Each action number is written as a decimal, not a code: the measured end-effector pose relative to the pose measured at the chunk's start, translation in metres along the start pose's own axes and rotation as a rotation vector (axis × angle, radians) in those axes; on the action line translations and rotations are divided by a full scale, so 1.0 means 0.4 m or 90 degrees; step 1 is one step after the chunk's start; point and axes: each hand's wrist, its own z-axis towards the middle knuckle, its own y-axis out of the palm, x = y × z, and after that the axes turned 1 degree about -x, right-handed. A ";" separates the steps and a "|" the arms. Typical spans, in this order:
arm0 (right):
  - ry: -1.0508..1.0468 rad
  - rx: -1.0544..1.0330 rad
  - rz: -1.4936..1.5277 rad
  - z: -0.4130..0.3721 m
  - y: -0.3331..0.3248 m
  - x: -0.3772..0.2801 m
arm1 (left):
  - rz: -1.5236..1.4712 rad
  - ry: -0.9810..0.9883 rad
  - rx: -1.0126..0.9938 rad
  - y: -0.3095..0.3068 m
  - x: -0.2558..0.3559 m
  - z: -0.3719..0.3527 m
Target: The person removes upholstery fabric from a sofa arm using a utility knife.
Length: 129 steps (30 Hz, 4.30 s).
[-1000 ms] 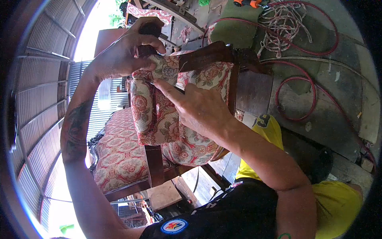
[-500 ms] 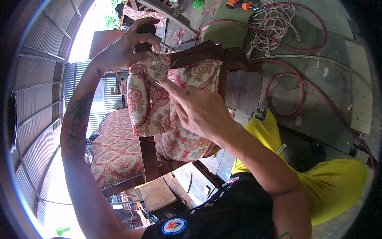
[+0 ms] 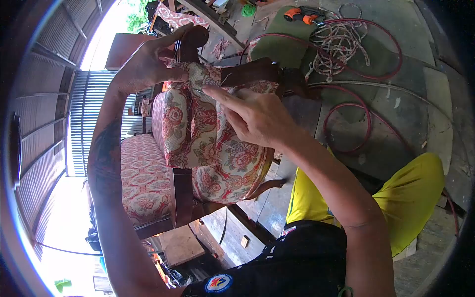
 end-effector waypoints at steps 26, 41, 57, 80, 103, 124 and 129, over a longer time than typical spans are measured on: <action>-0.046 -0.110 -0.112 0.064 -0.005 0.024 | 0.048 0.056 0.036 0.011 -0.050 0.014; -0.069 -0.085 -0.070 0.067 0.006 0.036 | 0.048 0.108 0.046 0.012 -0.045 0.009; -0.051 -0.145 -0.160 0.052 0.008 0.016 | 0.087 0.031 0.017 0.016 -0.032 0.003; 0.170 -0.152 0.013 -0.005 0.002 -0.098 | 0.079 0.014 0.056 0.034 -0.049 -0.013; 0.579 0.123 0.567 0.063 0.005 -0.068 | 0.075 -0.008 0.359 0.137 0.025 -0.135; 0.568 -0.089 0.498 -0.197 0.057 -0.335 | 0.571 0.248 -0.152 0.071 0.126 -0.017; 0.514 -0.197 0.311 -0.130 0.039 -0.345 | 0.567 0.310 -0.057 0.117 0.023 0.003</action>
